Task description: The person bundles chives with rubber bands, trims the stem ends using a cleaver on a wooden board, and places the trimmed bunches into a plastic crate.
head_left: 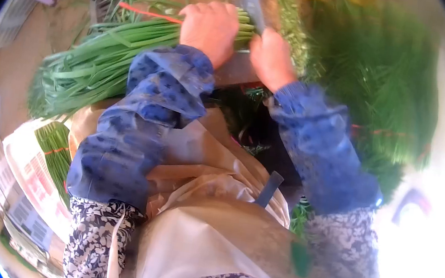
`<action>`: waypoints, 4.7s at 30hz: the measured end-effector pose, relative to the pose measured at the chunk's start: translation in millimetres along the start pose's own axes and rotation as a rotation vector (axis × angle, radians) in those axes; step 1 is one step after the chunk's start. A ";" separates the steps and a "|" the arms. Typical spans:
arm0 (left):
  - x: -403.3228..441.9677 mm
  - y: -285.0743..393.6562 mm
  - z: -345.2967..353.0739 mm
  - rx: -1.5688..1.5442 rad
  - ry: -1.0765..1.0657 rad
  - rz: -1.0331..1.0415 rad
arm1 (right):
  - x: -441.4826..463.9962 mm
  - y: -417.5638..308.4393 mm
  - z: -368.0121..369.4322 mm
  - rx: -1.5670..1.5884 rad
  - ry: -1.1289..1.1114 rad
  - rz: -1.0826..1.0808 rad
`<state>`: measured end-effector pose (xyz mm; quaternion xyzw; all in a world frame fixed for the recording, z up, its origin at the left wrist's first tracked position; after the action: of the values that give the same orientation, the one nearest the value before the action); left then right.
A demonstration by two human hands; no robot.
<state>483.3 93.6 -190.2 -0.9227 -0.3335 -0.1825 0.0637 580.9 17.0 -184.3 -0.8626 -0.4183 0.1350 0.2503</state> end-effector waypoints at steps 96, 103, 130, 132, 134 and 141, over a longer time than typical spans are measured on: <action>-80.1 -99.2 -197.3 -1.420 0.734 -0.591 | -107.6 -225.6 -152.6 1.509 0.303 -0.708; -13.2 -131.4 -374.2 -1.174 0.477 -0.102 | -52.9 -143.1 -129.4 0.726 0.346 -0.473; -198.8 -86.5 -175.4 -0.646 -0.088 -0.589 | -139.2 -106.7 12.0 0.850 -0.123 -0.439; -192.0 -84.5 -176.3 -0.654 -0.108 -0.649 | -137.0 -105.4 16.6 0.874 -0.136 -0.447; -184.9 -85.4 -178.7 -0.595 -0.166 -0.685 | -127.5 -104.1 15.3 0.965 -0.143 -0.454; -188.9 -81.7 -173.6 -0.590 -0.157 -0.518 | -90.0 -54.9 -16.9 0.459 0.489 -0.411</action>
<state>245.7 3.2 -101.6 -0.7979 -0.4925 -0.2091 -0.2778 497.2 -30.6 -138.1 -0.6893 -0.4692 -0.0375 0.5508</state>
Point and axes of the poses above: each hand's wrist, its own x-axis towards the middle knuckle, its own z-axis out of the palm, y = z × x, the point moved 5 cm from there along x, towards the middle knuckle, and after that the axes turned 15 degrees about y, right-handed, at the moved point
